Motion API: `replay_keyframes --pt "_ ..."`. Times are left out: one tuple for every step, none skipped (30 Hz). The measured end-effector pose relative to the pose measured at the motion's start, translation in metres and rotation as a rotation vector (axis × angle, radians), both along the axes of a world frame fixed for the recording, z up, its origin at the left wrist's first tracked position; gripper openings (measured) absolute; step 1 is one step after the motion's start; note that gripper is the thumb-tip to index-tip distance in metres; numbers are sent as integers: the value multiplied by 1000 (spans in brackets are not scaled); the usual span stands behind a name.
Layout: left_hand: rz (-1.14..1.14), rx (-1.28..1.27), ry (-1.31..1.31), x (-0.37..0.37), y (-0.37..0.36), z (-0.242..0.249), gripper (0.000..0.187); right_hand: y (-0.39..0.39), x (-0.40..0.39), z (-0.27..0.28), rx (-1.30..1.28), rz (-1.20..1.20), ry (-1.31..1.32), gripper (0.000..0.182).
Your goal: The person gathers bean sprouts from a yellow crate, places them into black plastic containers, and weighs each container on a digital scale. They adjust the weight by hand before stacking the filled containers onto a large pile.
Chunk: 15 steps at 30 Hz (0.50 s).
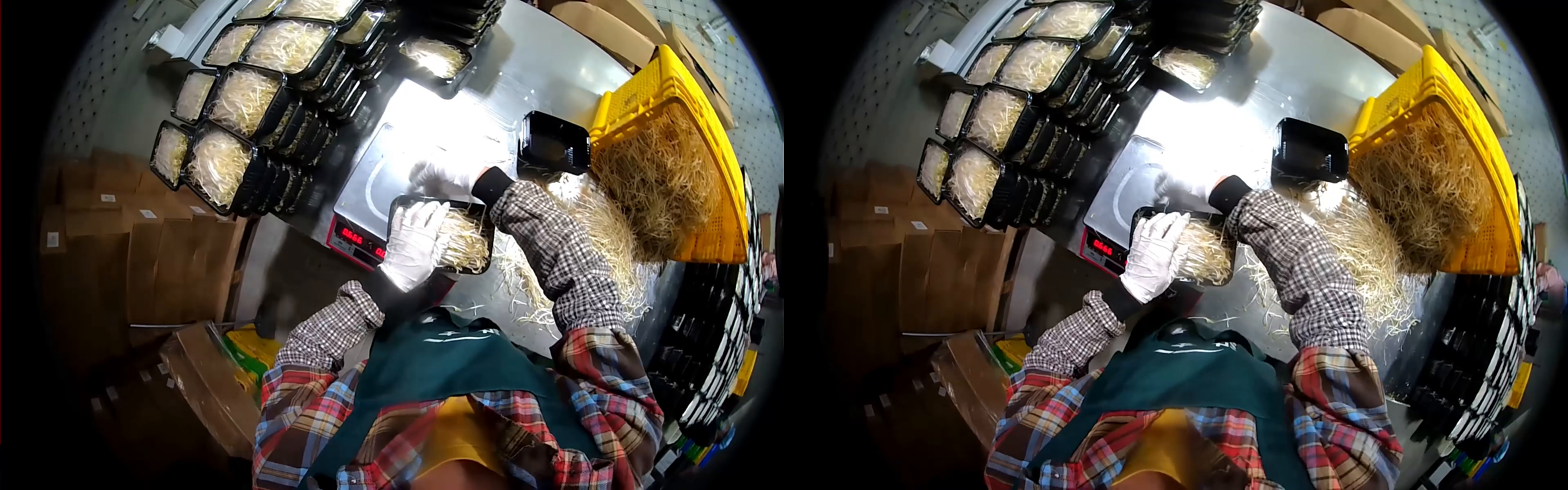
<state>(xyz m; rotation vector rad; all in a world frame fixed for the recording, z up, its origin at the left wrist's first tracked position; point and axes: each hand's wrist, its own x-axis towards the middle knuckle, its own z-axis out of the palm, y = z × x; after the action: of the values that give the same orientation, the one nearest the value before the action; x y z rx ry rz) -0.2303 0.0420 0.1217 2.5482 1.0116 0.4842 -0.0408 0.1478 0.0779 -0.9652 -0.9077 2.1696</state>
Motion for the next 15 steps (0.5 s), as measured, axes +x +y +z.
replay_keyframes --pt "2 9 -35 -1 2 -3 56 9 5 -31 13 95 120 12" --pt "-2 14 -71 -2 4 -6 55 10 28 -65 -53 108 229 14" --pt "10 -10 -69 1 5 -5 53 11 51 -97 -124 123 333 15" --pt "17 -36 -75 2 8 -4 52 -2 79 -90 149 182 -31 16" --pt "37 -17 -59 4 11 -5 49 -16 108 -81 382 260 -418 18" --pt "50 -41 -72 8 15 -2 49 -39 133 -38 964 354 -1082 22" --pt "55 -49 -62 12 21 1 49 -63 155 -3 656 279 -1095 29" --pt "61 -56 -52 16 25 3 50 -79 164 15 528 250 -1182 36" --pt "64 4 -64 19 27 -3 50 -95 174 33 397 218 -1263 44" --pt "64 16 -61 27 28 -4 49 -108 174 43 622 188 -1315 50" --pt "51 -5 -58 32 32 -6 49 -120 174 52 848 145 -1386 57" --pt "36 -28 -52 35 35 -5 48 -124 148 78 1014 100 -1373 58" --pt "35 -16 -54 38 38 -11 48 -126 124 89 1070 29 -1293 58" --pt "36 -3 -53 41 40 -17 48 -125 106 94 1126 -43 -1207 57" --pt "45 -2 -63 44 41 -13 47 -124 93 93 1050 -44 -1184 51"
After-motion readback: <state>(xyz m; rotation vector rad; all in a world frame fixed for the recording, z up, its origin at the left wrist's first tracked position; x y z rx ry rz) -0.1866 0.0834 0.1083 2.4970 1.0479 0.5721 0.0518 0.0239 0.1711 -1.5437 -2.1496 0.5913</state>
